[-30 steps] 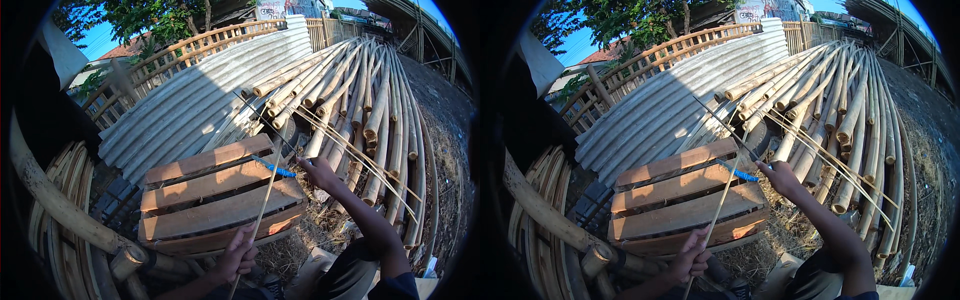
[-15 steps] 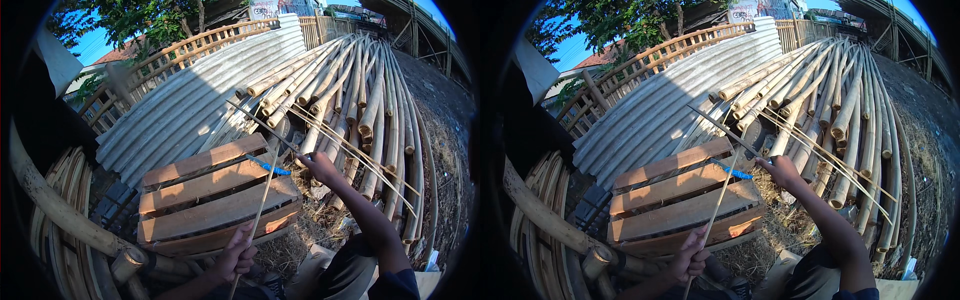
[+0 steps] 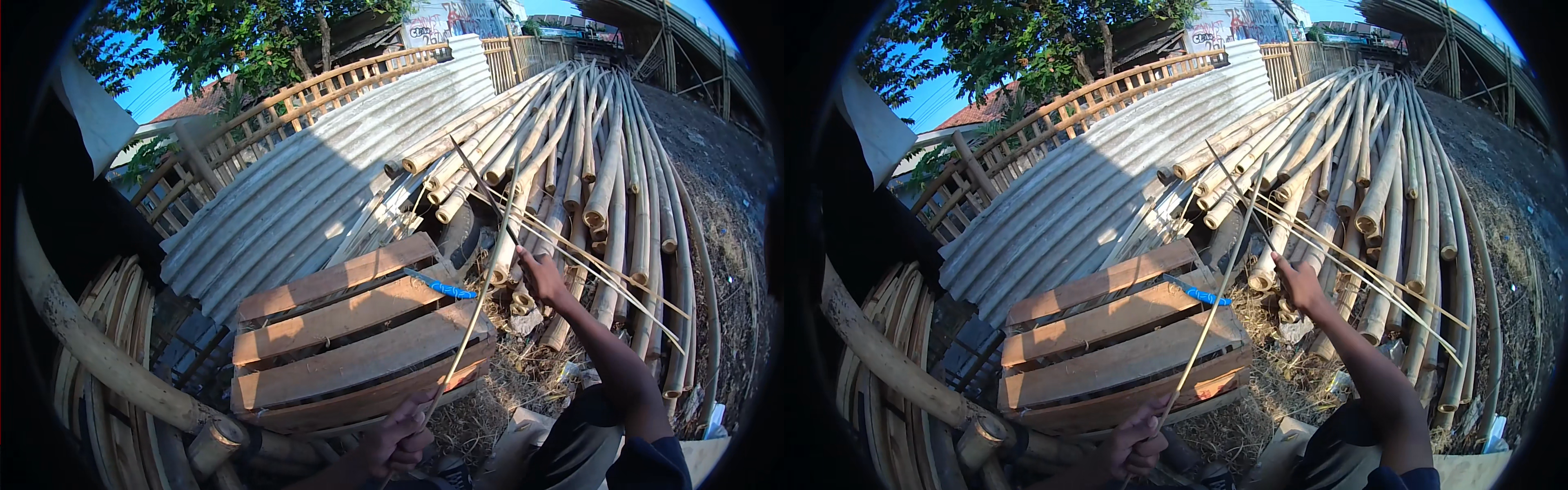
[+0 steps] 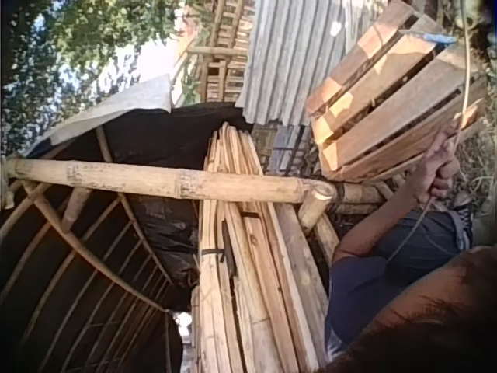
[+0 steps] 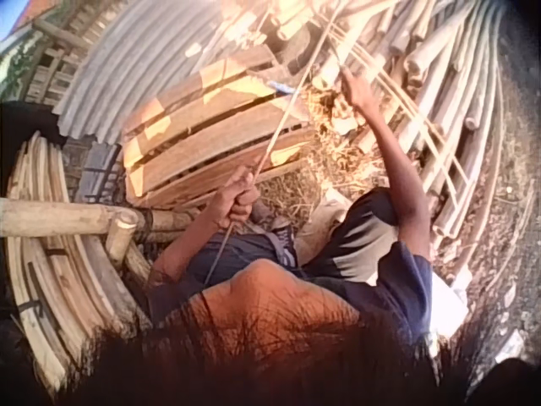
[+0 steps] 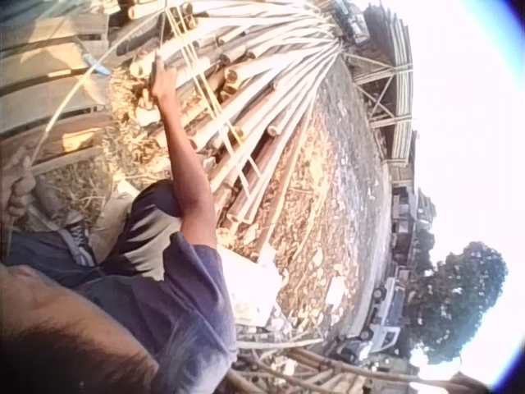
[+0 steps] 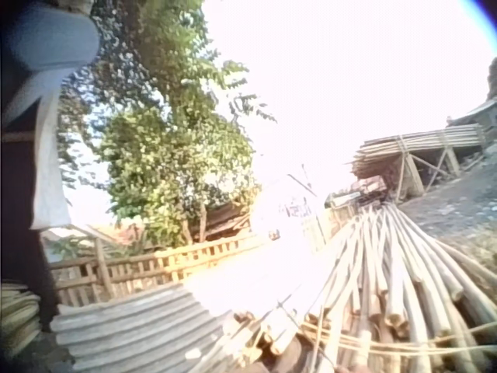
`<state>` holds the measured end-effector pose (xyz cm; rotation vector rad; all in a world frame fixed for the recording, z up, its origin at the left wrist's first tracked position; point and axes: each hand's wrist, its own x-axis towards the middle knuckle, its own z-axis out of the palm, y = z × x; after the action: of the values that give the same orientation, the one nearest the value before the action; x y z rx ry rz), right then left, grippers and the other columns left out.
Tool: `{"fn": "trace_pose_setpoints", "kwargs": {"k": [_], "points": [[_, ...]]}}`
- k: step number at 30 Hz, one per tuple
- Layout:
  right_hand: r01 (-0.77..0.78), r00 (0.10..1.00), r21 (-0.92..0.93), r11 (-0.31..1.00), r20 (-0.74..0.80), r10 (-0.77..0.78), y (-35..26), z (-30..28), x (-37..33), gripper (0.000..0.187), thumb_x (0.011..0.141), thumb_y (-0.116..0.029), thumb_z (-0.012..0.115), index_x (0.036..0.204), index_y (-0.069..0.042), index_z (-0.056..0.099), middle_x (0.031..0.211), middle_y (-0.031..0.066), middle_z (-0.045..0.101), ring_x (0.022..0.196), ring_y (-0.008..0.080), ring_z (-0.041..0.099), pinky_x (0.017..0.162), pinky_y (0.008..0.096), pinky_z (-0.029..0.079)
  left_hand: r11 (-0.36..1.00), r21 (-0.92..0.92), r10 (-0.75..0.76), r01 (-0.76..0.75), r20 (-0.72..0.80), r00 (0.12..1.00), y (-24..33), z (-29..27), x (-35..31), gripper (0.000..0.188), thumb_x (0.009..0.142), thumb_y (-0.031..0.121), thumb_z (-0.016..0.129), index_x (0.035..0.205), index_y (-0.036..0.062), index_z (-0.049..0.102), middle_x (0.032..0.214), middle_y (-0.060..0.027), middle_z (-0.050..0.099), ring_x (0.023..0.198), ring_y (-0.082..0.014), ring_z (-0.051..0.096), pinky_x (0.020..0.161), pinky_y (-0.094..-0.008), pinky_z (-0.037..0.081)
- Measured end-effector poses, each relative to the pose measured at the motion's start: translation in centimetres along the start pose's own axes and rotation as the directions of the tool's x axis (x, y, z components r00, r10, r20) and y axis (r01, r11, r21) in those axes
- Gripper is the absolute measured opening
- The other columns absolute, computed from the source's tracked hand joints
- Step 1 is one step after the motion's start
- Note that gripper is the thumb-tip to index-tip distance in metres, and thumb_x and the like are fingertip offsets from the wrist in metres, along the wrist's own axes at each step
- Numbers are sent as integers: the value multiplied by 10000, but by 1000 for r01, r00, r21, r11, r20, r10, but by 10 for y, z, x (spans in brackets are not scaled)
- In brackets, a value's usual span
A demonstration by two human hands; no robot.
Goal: Trimming and scraping a thin strip of bamboo using a small hand knife.
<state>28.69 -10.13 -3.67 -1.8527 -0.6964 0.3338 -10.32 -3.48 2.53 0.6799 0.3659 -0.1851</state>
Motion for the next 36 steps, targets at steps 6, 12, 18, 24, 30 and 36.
{"fn": "trace_pose_setpoints", "kwargs": {"k": [6, 12, 18, 24, 30, 36], "points": [[-188, 964, 358, 915, 248, 101, -57, 25, -38, 558, 885, -525, 490, 605, -43, 466, 460, 6, 384, 337, 135, 416, 348, 278, 330, 982, 49, 186, -181, -152, 971, 13, -6, 10, 437, 969, 260, 406, 1372, 336, 254, 610, 29, 253, 426, -34, 181, 372, -169, 197], [-39, 993, 339, 940, 120, -2, -47, 26, -34, 527, 906, -473, 494, 601, -45, 472, 508, -16, 391, 414, 85, 385, 407, 269, 319, 968, 116, 236, -224, -107, 966, 9, 1, 9, 501, 963, 235, 414, 1419, 257, 207, 613, 10, 278, 447, -49, 219, 386, -180, 208], [-94, 994, 388, 917, 84, 66, -34, 24, -20, 475, 904, -481, 491, 693, -55, 497, 489, -11, 398, 360, 97, 375, 353, 249, 272, 968, -124, 198, -218, -151, 968, 7, -4, 7, 529, 987, 258, 366, 1455, 218, 122, 607, 26, 302, 438, -55, 263, 392, -178, 266], [-102, 995, 455, 885, 48, 90, -46, 17, -29, 516, 902, -478, 497, 628, -41, 496, 517, -5, 419, 396, 117, 399, 416, 290, 340, 965, -107, 224, -239, -131, 966, 12, -19, 14, 485, 964, 230, 418, 1409, 279, 230, 612, 26, 270, 438, -50, 207, 411, -176, 233], [349, 934, -216, 912, 162, -319, -84, 20, -60, 549, 873, -504, 517, 703, 15, 579, 469, 90, 494, 406, 220, 504, 474, 353, 421, 951, -143, 240, -274, -215, 946, 7, -3, 11, 513, 977, 200, 391, 1449, 238, 194, 604, 36, 309, 434, -52, 264, 393, -176, 279], [620, 781, -492, 611, 465, -418, -94, 38, -83, 645, 826, -640, 452, 728, -20, 603, 448, 112, 469, 424, 289, 518, 464, 404, 422, 932, -92, 306, -350, -320, 897, 2, 2, 13, 529, 964, 161, 425, 1446, 217, 213, 575, 39, 322, 432, -48, 297, 383, -172, 285]]}}
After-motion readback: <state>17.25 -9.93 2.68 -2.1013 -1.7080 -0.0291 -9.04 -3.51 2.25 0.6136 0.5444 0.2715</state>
